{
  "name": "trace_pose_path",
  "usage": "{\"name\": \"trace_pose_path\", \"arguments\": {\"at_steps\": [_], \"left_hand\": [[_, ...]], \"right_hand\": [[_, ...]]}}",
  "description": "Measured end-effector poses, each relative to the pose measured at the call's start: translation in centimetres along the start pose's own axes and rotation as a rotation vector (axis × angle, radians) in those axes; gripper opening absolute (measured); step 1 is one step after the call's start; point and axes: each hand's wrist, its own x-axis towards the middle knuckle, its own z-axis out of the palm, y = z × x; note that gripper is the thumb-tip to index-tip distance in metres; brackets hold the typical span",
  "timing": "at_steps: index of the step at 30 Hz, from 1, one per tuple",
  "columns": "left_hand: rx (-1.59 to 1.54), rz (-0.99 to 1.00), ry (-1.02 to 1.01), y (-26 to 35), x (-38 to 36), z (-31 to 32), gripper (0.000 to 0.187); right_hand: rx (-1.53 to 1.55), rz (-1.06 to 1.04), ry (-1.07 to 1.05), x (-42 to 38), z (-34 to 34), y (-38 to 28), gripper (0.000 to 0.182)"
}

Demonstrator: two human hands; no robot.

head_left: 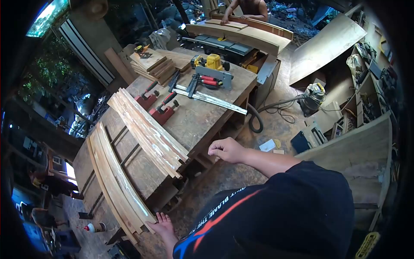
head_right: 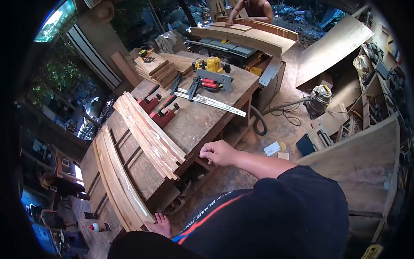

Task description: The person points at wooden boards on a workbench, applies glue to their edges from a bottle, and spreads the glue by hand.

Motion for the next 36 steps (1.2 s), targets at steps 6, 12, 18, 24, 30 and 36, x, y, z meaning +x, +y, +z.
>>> {"name": "trace_pose_path", "arguments": {"at_steps": [6,12,18,24,30,36], "left_hand": [[0.025,-0.080,-0.016,-1.7,-0.9,1.7,0.100],[0.249,-0.258,-0.189,-5.7,-2.8,4.8,0.096],[0.264,-0.265,-0.442,-4.3,-9.7,13.1,0.051],[0.159,-0.206,-0.485,-3.5,-11.9,17.3,0.048],[0.138,-0.248,-0.628,-4.1,-12.6,20.3,0.053],[0.116,0.225,-0.870,1.4,-14.7,29.9,0.077]], "right_hand": [[-0.003,0.033,0.077,-0.5,-1.5,0.3,0.016],[0.163,-0.012,-0.134,0.8,0.1,0.4,0.029],[-0.012,-0.156,-0.324,2.1,2.7,-3.7,0.020],[-0.034,-0.248,-0.528,1.8,4.0,-7.3,0.016],[0.193,-0.323,-0.354,2.4,6.9,-8.2,0.018],[-0.123,-0.627,-0.191,3.6,15.7,-6.5,0.087]]}}
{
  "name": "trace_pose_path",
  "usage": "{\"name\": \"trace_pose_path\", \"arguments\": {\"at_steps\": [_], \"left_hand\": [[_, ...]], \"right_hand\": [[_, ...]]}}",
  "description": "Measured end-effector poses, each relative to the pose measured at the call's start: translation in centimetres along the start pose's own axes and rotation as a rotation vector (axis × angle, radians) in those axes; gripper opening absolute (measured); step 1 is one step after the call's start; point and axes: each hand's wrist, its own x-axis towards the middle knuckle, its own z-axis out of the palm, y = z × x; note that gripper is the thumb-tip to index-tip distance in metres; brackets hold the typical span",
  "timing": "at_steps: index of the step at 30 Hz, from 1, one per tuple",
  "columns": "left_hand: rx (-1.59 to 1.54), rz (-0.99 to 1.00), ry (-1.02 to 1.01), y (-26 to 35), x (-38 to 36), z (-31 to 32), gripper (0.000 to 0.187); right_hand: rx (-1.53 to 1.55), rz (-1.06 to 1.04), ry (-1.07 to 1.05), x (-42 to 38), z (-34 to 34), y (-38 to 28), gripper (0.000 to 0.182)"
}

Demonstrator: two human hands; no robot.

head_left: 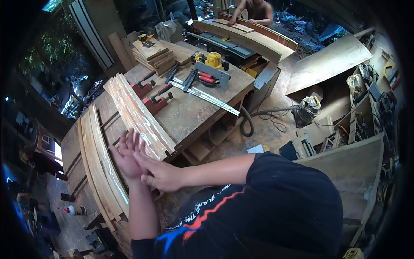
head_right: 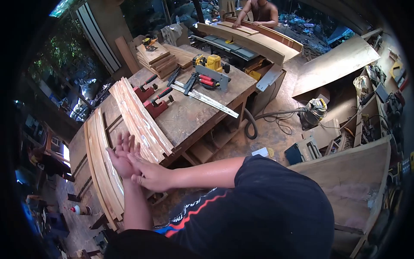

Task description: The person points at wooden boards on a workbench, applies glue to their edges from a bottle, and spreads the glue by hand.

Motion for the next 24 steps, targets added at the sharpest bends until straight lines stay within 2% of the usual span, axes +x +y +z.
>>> {"name": "trace_pose_path", "arguments": {"at_steps": [1,3,5,6,7,8,10,12,14,16,18,19,22,23,24], "left_hand": [[0.066,0.040,-0.047,0.3,0.8,-0.1,0.078],[0.198,0.125,-0.154,0.1,2.2,-0.4,0.080],[0.098,0.134,-0.086,-1.0,2.5,-1.6,0.082],[0.047,0.139,-0.057,-1.3,2.7,-1.9,0.083],[0.164,0.194,-0.082,-1.9,1.3,-0.7,0.086],[0.142,0.192,-0.089,-1.5,1.0,-0.1,0.087],[0.088,0.184,-0.091,-1.1,0.5,0.7,0.089],[0.170,0.190,-0.087,0.8,1.7,-0.2,0.088],[0.173,0.240,-0.081,3.1,2.8,0.0,0.084],[0.174,0.199,-0.043,2.5,2.3,-0.5,0.086],[0.154,0.213,-0.067,1.2,2.1,-0.9,0.089],[0.858,0.657,-0.033,0.0,-0.3,0.8,0.054],[0.262,0.147,-0.100,0.4,3.0,-2.1,0.088],[0.199,0.168,-0.009,0.7,4.1,-2.0,0.088],[0.245,0.206,-0.022,1.4,4.6,-2.3,0.089]], "right_hand": [[0.028,0.068,-0.169,0.1,-0.1,-1.4,0.110],[0.125,0.110,-0.095,2.1,-0.9,-1.9,0.111],[0.124,0.084,-0.023,4.0,-1.4,-1.5,0.112],[0.108,0.109,-0.049,4.9,-1.8,-1.3,0.113],[0.091,0.132,-0.071,5.9,-2.3,-1.1,0.113],[0.075,0.155,-0.092,6.8,-2.7,-0.9,0.113],[0.125,0.086,-0.079,7.2,-2.7,-1.4,0.112],[0.125,-0.009,-0.034,6.2,-1.2,-2.4,0.112],[0.110,-0.091,-0.098,4.4,-0.5,-3.3,0.111],[0.301,-0.035,-0.083,5.8,-1.7,-3.8,0.108],[0.279,0.060,-0.100,8.8,-2.4,-2.0,0.106],[0.270,0.115,-0.099,9.3,-2.4,-1.4,0.105],[0.262,0.109,-0.106,7.9,-2.0,-1.7,0.105],[0.083,0.036,-0.096,6.4,-1.8,-2.7,0.106],[0.129,-0.057,-0.135,5.1,-1.7,-3.1,0.106]]}}
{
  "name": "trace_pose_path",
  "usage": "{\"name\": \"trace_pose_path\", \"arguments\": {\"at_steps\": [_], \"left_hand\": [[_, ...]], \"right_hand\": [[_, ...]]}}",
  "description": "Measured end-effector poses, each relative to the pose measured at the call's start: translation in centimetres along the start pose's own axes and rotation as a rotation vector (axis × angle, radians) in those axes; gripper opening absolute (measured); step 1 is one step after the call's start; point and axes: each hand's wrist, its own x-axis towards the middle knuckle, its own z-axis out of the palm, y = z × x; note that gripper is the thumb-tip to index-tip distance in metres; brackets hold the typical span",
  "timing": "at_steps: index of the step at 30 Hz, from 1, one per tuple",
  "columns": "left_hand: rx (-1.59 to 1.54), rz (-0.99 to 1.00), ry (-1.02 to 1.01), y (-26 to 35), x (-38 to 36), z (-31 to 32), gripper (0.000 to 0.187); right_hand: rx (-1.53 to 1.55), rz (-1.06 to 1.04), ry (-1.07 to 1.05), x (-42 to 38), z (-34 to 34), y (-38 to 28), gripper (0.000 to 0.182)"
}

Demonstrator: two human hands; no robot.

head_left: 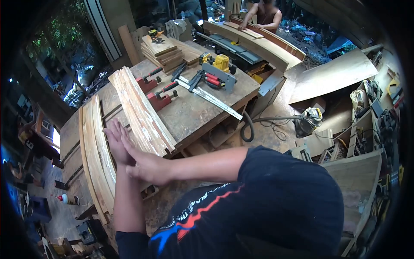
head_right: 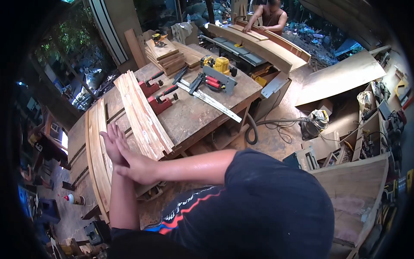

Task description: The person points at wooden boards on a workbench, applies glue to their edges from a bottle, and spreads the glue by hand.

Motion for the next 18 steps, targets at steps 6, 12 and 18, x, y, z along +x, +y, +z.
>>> {"name": "trace_pose_path", "arguments": {"at_steps": [6,12,18], "left_hand": [[0.036,0.021,-0.042,-3.1,-2.1,1.2,0.085],[-0.121,-0.210,0.150,-2.1,-0.7,1.0,0.081],[-0.093,-0.197,-0.063,-3.7,-7.9,3.9,0.086]], "right_hand": [[0.169,0.238,0.092,2.4,-1.2,2.9,0.103],[0.033,0.147,0.031,-1.1,1.3,3.2,0.097],[0.334,0.415,0.186,1.9,-0.3,5.7,0.092]]}}
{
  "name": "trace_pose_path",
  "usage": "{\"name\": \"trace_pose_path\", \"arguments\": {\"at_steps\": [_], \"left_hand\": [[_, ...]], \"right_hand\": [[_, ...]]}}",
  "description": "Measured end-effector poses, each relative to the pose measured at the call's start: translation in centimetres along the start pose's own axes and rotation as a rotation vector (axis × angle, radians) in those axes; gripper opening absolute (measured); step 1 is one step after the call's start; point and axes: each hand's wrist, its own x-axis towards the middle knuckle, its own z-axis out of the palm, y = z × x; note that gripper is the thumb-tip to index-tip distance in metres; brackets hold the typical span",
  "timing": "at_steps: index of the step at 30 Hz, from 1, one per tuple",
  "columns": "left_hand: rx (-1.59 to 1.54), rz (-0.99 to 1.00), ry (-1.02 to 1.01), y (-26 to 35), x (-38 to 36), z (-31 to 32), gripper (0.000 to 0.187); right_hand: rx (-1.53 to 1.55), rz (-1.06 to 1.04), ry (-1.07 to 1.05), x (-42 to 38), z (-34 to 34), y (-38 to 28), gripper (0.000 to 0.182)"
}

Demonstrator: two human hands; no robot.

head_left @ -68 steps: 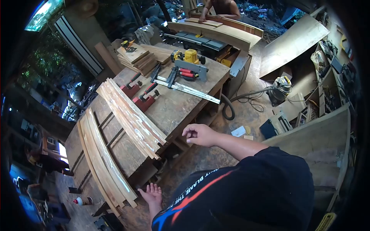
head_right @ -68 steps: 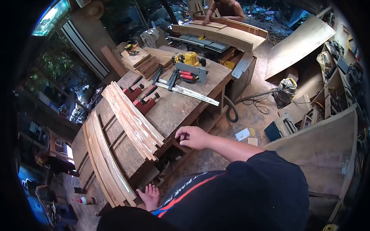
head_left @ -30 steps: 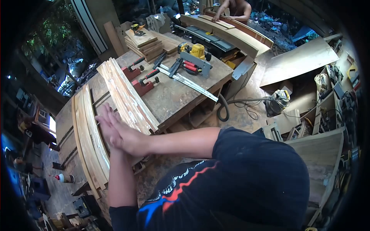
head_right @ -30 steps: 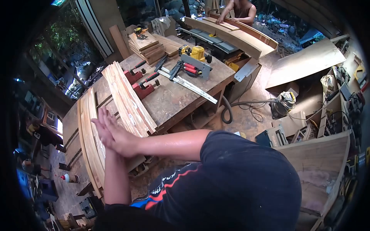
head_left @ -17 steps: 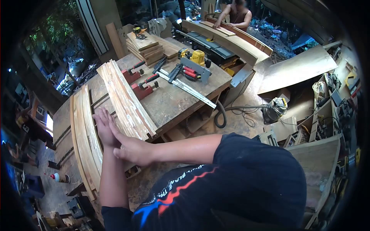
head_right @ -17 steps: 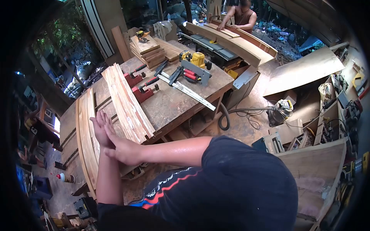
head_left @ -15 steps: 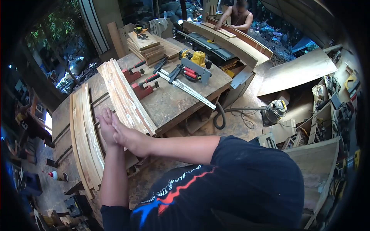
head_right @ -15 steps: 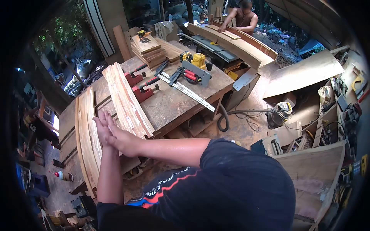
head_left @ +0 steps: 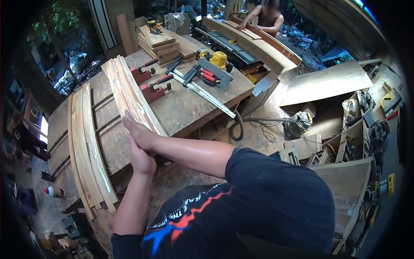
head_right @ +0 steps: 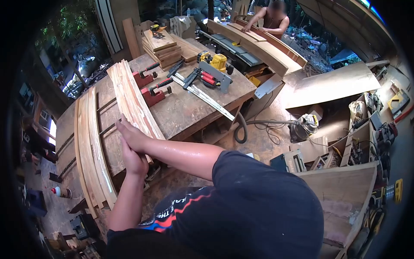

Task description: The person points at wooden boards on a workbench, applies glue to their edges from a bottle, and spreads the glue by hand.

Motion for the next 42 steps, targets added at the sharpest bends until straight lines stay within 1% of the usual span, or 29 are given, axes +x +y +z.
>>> {"name": "trace_pose_path", "arguments": {"at_steps": [1,2,3,4,6,8,10,11,12,14,16,17,20,21,23,24,25,26,27,28,29,32,33,35,36,37,38,41,42], "left_hand": [[0.031,-0.001,0.010,-0.9,1.4,-3.2,0.086],[0.063,0.007,0.017,-0.7,2.6,-5.4,0.086],[-0.225,-0.108,0.312,1.5,3.4,-5.4,0.085],[-0.239,-0.115,0.329,1.9,4.0,-5.4,0.086],[-0.264,-0.131,0.454,2.4,2.4,-7.8,0.087],[-0.146,0.020,0.185,2.4,-3.0,-2.5,0.068],[-0.098,0.084,0.090,0.1,-4.5,-3.0,0.068],[-0.025,0.116,0.046,-0.2,-4.7,-3.8,0.072],[0.232,0.227,0.147,1.0,-4.2,-4.3,0.076],[0.231,0.132,0.249,1.7,-3.5,-8.2,0.078],[0.238,0.074,0.315,4.4,-2.4,-10.7,0.081],[0.160,0.052,0.374,5.0,-3.4,-10.3,0.077],[0.022,0.071,0.316,4.5,-5.1,-10.9,0.074],[-0.021,0.009,0.379,4.2,-5.3,-11.3,0.067],[-0.088,0.160,0.362,3.3,-6.2,-9.7,0.065],[-0.012,0.168,0.450,2.4,-6.9,-9.4,0.063],[0.065,0.168,0.541,1.5,-7.4,-9.2,0.061],[-0.084,0.101,0.454,1.5,-7.6,-9.3,0.059],[-0.106,0.020,0.330,2.3,-7.4,-8.1,0.063],[0.038,0.089,0.379,2.2,-7.1,-6.7,0.068],[0.002,0.053,0.339,2.1,-6.9,-7.2,0.071],[0.007,-0.013,0.445,3.5,-4.6,-13.0,0.075],[0.068,0.001,0.473,4.0,-4.5,-12.6,0.079],[0.121,0.072,0.275,-0.1,-3.2,-16.2,0.085],[0.148,0.121,0.173,-0.9,-2.5,-17.3,0.088],[0.011,-0.056,0.276,4.1,-5.8,-7.8,0.085],[-0.059,-0.118,0.079,2.5,-5.5,-10.3,0.083],[0.007,-0.131,0.043,1.0,-3.7,-15.8,0.082],[0.034,-0.134,0.034,1.2,-3.3,-17.4,0.082]], "right_hand": [[-0.027,0.007,0.036,-0.1,0.5,-0.1,0.091],[-0.146,0.055,-0.122,-1.5,1.5,0.7,0.090],[-0.260,-0.111,-0.144,-3.9,3.2,0.8,0.088],[-0.369,-0.270,-0.175,-5.8,4.6,0.2,0.086],[-0.287,-0.226,-0.310,-3.9,4.2,2.4,0.069],[-0.032,0.177,-0.226,0.0,3.5,3.3,0.091],[0.328,0.384,-0.115,2.5,3.7,3.2,0.115],[0.510,0.326,-0.175,2.0,3.9,2.0,0.121],[0.696,0.281,-0.245,1.5,4.1,0.8,0.127],[0.988,0.239,-0.470,-0.9,4.6,-0.6,0.129],[1.047,0.237,-0.614,-2.1,5.0,-0.6,0.131],[1.137,0.309,-0.576,-2.7,4.8,-1.0,0.133],[1.074,0.343,-0.591,-2.8,5.0,-0.7,0.133],[0.806,0.264,-0.611,-2.7,5.3,-0.1,0.124],[0.079,0.194,-0.605,-3.2,5.6,3.6,0.103],[-0.035,0.170,-0.654,-3.3,6.7,5.5,0.078],[-0.080,0.232,-0.560,-3.8,7.6,3.8,0.060],[0.028,0.301,-0.504,-3.3,7.6,0.9,0.059],[0.084,0.175,-0.353,-2.1,8.8,3.8,0.061],[0.108,0.154,-0.267,-1.7,9.9,6.1,0.064],[0.034,0.072,-0.185,-3.0,9.6,6.4,0.066],[-0.112,-0.114,-0.074,-5.9,13.7,6.6,0.071],[-0.058,0.006,-0.172,-5.7,13.0,4.6,0.075],[0.073,0.272,-0.340,-4.9,11.0,-0.1,0.084],[0.092,0.297,-0.234,-4.0,11.2,0.0,0.086],[0.111,0.317,-0.126,-3.1,11.4,0.2,0.089],[0.131,0.308,-0.063,-2.8,12.1,1.7,0.091],[0.157,0.256,0.123,-1.3,13.5,4.9,0.098],[0.053,0.167,0.136,-2.2,15.0,4.9,0.094]]}}
